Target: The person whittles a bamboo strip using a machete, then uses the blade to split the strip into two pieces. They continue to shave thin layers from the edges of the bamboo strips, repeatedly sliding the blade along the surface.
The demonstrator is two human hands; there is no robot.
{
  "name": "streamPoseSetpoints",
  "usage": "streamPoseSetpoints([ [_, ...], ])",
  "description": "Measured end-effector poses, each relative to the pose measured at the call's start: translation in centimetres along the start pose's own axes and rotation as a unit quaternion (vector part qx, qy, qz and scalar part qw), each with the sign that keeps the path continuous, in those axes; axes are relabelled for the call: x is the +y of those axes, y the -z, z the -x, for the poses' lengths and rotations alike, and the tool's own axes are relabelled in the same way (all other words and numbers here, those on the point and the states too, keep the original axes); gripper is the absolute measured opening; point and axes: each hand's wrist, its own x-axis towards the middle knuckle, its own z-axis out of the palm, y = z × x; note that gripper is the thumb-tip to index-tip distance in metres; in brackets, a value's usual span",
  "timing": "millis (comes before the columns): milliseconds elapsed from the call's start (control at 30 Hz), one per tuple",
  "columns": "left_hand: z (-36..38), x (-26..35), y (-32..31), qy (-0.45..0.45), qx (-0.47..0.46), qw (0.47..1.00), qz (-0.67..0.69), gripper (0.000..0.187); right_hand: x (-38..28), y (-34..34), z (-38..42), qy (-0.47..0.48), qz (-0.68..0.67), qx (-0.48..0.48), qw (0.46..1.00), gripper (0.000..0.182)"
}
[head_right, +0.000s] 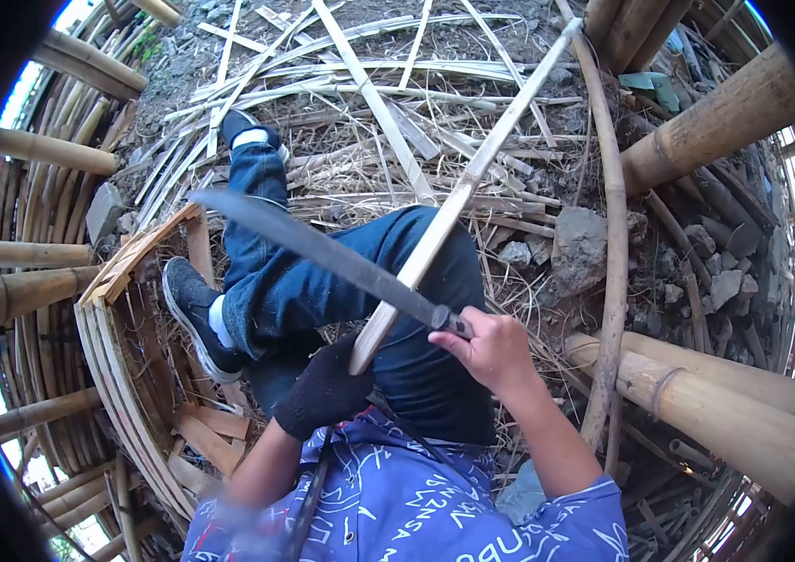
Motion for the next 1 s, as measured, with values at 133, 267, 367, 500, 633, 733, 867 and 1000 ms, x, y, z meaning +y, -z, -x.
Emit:
streamPoseSetpoints([
  [133, -0.3, 0.3, -0.9, 0.056, -0.014, 0.998, 0.037, 0.047, 0.0, 0.5, -0.6, -0.051, -0.028, 0.023, 0.998, 0.061],
  [267, -1.0, 1.1, -0.7, 0.064, -0.052, 0.992, 0.098, 0.048, -0.6, 0.6, 0.9, -0.046, -0.069, -0.001, 0.997, 0.065],
  [367, -1.2, 1.9, -1.1, 0.027, -0.074, 0.993, 0.09, 0.051, 0.4, 1.3, 1.3, -0.038, -0.018, 0.021, 0.999, 0.068],
  [500, -0.5, 2.7, -0.7, 0.026, -0.035, 0.997, 0.064, 0.05, 0.4, 1.4, 1.4, -0.047, 0.009, 0.032, 0.998, 0.064],
  [633, 0.4, 1.4, -0.9, -0.043, 0.003, 0.999, 0.032, 0.049, 1.4, 2.1, 0.1, -0.065, -0.008, 0.089, 0.994, 0.065],
  [733, 0.9, 2.0, -1.2, -0.051, 0.02, 0.999, -0.003, 0.051, 1.0, 3.1, -0.7, -0.063, -0.02, 0.143, 0.987, 0.064],
  [867, 1.9, 0.9, -1.2, -0.06, 0.017, 0.998, 0.003, 0.052, -0.9, 3.4, 0.6, -0.061, -0.074, 0.102, 0.99, 0.06],
  [1000, 3.4, 2.0, -0.7, -0.043, 0.005, 0.999, -0.026, 0.051, -1.5, 3.7, 1.8, -0.003, -0.133, 0.107, 0.985, 0.058],
])
